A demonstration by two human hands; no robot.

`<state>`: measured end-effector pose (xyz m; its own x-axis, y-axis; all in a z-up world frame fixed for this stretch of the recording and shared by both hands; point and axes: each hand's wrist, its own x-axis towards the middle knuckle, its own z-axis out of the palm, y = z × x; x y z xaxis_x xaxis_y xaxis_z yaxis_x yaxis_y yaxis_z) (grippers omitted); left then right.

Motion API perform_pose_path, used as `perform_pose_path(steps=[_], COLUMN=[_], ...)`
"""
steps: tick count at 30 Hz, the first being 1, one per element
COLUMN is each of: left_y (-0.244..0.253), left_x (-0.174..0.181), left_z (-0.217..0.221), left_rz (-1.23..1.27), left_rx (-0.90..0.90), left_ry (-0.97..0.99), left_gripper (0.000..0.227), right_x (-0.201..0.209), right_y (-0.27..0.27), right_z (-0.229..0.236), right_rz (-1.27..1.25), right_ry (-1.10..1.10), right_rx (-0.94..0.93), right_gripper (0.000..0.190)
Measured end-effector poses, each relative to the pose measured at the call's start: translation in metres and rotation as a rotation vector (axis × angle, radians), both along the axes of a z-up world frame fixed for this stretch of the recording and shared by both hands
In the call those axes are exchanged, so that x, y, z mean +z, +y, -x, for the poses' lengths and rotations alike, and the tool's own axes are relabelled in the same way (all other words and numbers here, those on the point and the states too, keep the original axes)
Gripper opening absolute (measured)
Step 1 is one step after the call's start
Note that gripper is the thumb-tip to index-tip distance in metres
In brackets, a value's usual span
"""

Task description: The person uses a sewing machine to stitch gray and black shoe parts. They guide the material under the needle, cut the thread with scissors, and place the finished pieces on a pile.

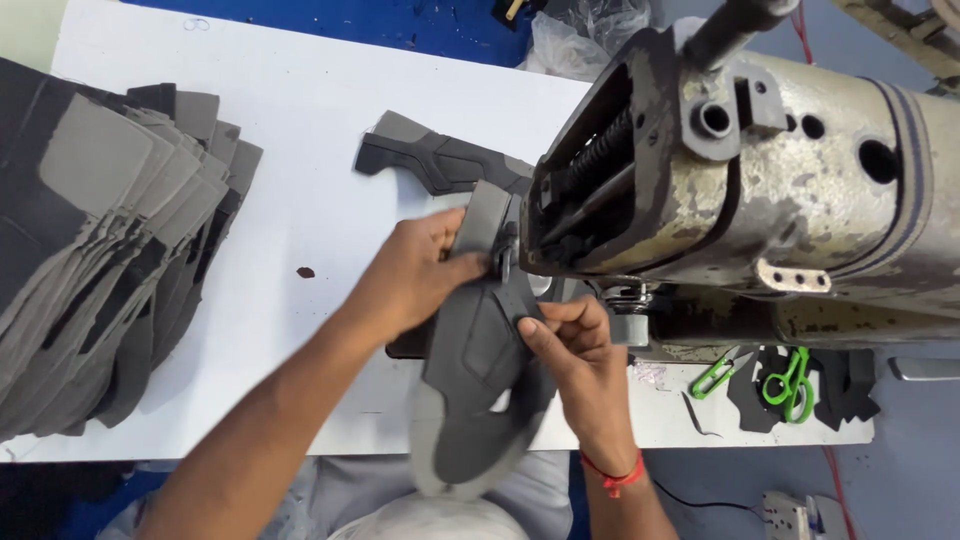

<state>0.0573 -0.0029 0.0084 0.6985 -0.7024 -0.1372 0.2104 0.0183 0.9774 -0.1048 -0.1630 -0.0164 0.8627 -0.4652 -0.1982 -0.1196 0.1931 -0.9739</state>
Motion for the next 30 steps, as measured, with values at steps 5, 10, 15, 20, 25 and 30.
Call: perform_pose_path(steps=[5,10,15,20,25,30], left_y=[-0.009,-0.011,0.005,0.016,0.014,0.014], left_x=[0.011,0.006,0.038,0.025,0.012,0.016], left_z=[-0.029,-0.043,-0.003,0.023,0.026,0.026], left_rz=[-0.116,-0.396,-0.583,-0.442,-0.39,-0.4], left_rx=[-0.14,-0.218,0.019,0.005,0.054,0.04], left_ry=[-0.016,-0.203,-0.297,-0.429,-0.436,-0.435], left_gripper=[0.023,0.023,0.059,0.046,0.052,0.052], right_x=[0.006,0.007,-0.002,-0.003,-0.005,0.012], right_y=[0.015,0.026,0.029,0.033,0.028,0.018], right_z=[-0.007,-0.012,-0.011,-0.009,-0.006,-0.004], right_rz=[-0.031,-0.018,-0.042,-0.085,-0.106,-0.173], right_ry=[-0.006,-0.047,-0.066,-0.104,-0.085,-0.013], right_rx=[-0.006,-0.015,-0.041,-0.048,-0.049,0.026], right_gripper=[0.016,0.017,0.018,0.015,0.012,0.008])
